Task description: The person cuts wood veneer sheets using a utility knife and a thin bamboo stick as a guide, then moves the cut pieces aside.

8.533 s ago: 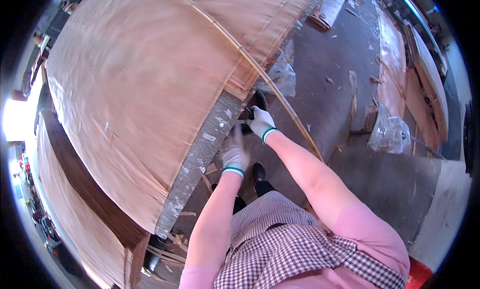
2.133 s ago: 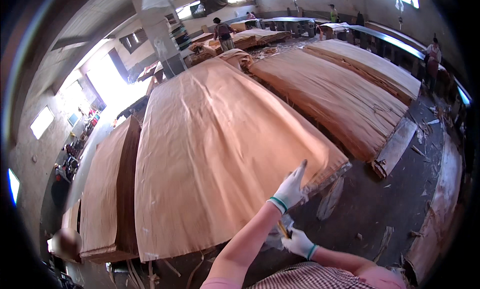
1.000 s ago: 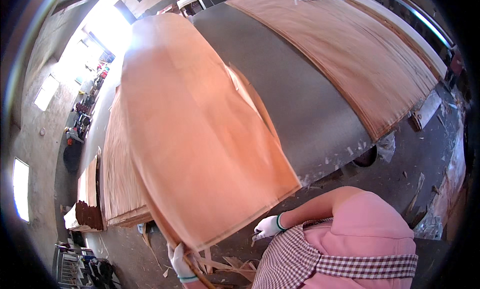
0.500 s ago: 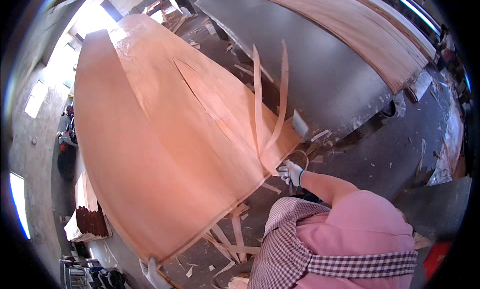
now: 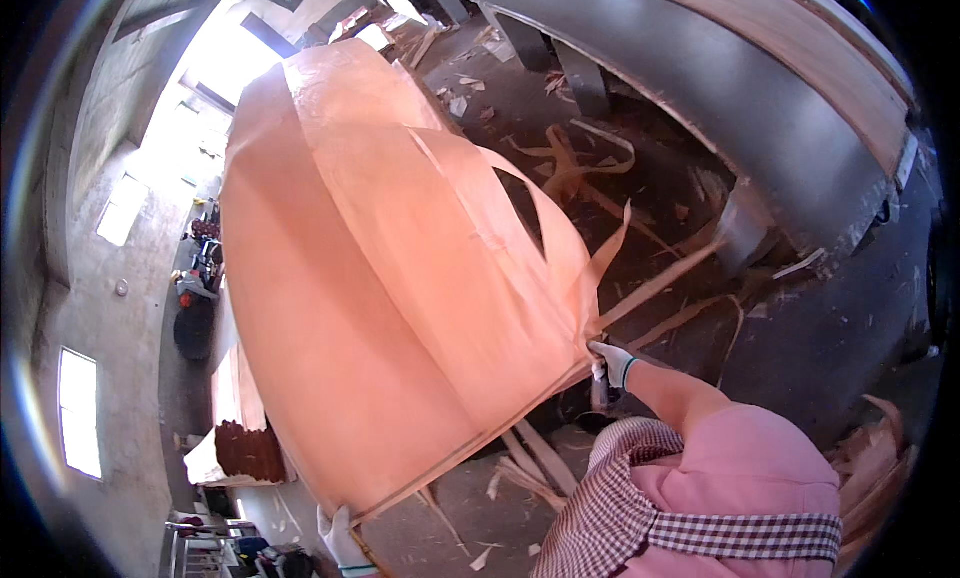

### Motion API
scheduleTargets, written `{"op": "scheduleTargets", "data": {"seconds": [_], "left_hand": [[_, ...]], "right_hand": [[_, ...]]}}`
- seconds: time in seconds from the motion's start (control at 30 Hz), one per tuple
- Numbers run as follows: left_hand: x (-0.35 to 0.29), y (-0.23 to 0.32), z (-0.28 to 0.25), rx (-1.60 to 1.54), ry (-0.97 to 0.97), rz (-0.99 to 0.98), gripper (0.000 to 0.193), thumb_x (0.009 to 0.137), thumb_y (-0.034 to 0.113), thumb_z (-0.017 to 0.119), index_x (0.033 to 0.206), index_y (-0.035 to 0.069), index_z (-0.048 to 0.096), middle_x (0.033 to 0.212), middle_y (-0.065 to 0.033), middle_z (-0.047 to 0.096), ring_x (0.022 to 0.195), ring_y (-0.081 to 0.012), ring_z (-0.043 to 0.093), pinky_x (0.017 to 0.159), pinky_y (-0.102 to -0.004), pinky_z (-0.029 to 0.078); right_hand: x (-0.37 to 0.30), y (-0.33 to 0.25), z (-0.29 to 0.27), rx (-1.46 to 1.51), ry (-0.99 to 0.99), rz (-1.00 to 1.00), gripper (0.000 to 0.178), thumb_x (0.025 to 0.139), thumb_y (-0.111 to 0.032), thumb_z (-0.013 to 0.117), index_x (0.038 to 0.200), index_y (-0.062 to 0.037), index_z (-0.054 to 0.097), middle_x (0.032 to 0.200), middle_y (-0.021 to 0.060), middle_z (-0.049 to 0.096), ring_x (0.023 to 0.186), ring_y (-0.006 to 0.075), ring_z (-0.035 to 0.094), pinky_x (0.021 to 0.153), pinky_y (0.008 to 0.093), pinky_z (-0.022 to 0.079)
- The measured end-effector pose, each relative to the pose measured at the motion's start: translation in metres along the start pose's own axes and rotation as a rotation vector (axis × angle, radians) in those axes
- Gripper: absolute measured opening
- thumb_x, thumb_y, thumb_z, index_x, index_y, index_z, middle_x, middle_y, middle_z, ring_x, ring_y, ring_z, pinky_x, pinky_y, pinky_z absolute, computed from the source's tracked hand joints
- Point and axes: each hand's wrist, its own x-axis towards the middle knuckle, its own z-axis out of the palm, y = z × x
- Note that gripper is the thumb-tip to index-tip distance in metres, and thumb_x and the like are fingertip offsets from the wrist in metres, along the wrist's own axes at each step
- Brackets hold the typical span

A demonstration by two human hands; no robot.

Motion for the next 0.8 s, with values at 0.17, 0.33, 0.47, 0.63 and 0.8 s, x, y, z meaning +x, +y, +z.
{"op": "scheduleTargets", "data": {"seconds": [0.17,0.33,0.47,0.63,0.8], "left_hand": [[0.102,-0.019,-0.016,-0.046,-0.138,0.017,0.041,0.078,-0.003,0.053,0.118,-0.004,0.053,0.100,-0.0082,0.061,0.083,-0.0146,0.060,0.071,-0.0243,0.050],[0.189,-0.072,-0.022,-0.059,-0.153,-0.005,0.038,0.078,-0.004,0.054,0.116,-0.003,0.054,0.100,-0.0076,0.062,0.082,-0.0143,0.060,0.071,-0.0250,0.050],[0.266,-0.130,-0.034,-0.035,-0.207,-0.027,0.037,0.079,-0.003,0.055,0.115,-0.003,0.056,0.101,-0.0070,0.062,0.084,-0.0148,0.059,0.072,-0.0255,0.049],[0.340,-0.201,-0.062,-0.088,-0.278,-0.081,0.039,0.079,-0.003,0.056,0.118,-0.003,0.056,0.102,-0.0062,0.061,0.087,-0.0143,0.057,0.079,-0.0268,0.047],[0.383,-0.256,-0.092,0.058,-0.333,-0.049,0.040,0.083,-0.001,0.055,0.122,-0.006,0.051,0.112,-0.0107,0.059,0.095,-0.0178,0.057,0.085,-0.0299,0.047]], "right_hand": [[0.036,0.014,0.061,-0.027,0.133,-0.295,0.017,0.087,-0.018,0.062,0.075,-0.0088,0.055,0.056,0.0018,0.050,0.039,0.0127,0.041,0.037,0.0298,0.031],[0.031,0.026,0.103,-0.145,0.301,-0.623,0.007,0.081,-0.010,0.063,0.084,-0.0080,0.057,0.063,0.0011,0.054,0.047,0.0104,0.045,0.043,0.0280,0.035],[0.037,0.048,0.122,-0.241,0.335,-0.962,0.023,0.082,-0.011,0.066,0.104,-0.0046,0.062,0.076,-0.0011,0.059,0.060,0.0062,0.050,0.054,0.0212,0.039],[-0.012,0.101,0.161,-0.500,0.341,-0.804,0.015,0.089,-0.007,0.058,0.101,-0.0053,0.067,0.080,-0.0030,0.061,0.071,0.0065,0.053,0.065,0.0220,0.044],[-0.024,0.193,0.179,-0.989,0.614,-0.863,0.026,0.086,-0.014,0.063,0.110,-0.0048,0.064,0.096,0.0078,0.065,0.093,0.0189,0.061,0.085,0.0304,0.048]]}}
